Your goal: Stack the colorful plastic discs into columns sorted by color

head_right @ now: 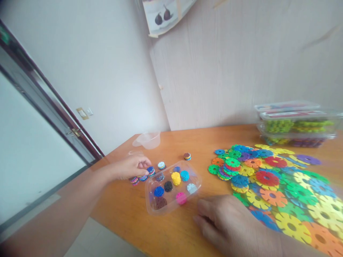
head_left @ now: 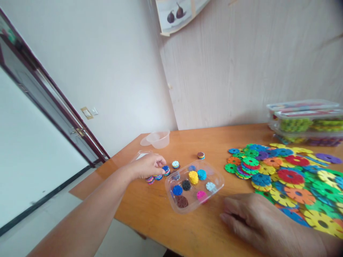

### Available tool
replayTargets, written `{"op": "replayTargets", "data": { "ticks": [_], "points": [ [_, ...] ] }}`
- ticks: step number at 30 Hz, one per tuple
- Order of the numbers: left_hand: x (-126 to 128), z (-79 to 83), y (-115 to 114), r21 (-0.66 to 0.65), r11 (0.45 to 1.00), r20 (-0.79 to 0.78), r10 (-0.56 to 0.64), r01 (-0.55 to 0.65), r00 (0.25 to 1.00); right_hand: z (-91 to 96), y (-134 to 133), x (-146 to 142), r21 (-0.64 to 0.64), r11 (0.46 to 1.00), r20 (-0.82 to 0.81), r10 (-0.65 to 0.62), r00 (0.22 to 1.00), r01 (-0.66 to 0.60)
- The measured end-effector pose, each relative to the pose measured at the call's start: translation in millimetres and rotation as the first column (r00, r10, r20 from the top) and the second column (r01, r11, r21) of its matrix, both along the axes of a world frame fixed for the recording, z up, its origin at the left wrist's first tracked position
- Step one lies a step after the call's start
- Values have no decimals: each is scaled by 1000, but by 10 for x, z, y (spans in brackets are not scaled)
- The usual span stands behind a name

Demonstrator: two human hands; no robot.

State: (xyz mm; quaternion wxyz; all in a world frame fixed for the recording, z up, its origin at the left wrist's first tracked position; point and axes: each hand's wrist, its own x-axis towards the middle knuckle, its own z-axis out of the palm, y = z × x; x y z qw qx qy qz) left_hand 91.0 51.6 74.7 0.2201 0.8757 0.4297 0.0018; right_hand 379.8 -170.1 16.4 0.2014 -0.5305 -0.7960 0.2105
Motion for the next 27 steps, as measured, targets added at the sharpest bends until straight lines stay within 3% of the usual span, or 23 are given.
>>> {"op": "replayTargets", "data": {
  "ticks": [12,17,22,24,27],
  "points": [
    [82,-51,19,-3,1000,-4,9,-9,1000,-34,4,16,-2,1000,-51,9,999,-9],
    [50,-34,19,60,998,13,-1,0,1000,8,2,4,32,999,-27,12,1000,-11],
    [145,140,-187,131,991,59,-21,13,998,8,10,0,58,998,-16,4,1000,-4],
    [258,255,-347,147,987,40,-75,68,996,-13,13,2,58,998,-22,5,1000,-4],
    [443,399,-588,255,933,-37,-253,254,967,-49,11,5,66,998,-32,6,999,-3]
  ]
}}
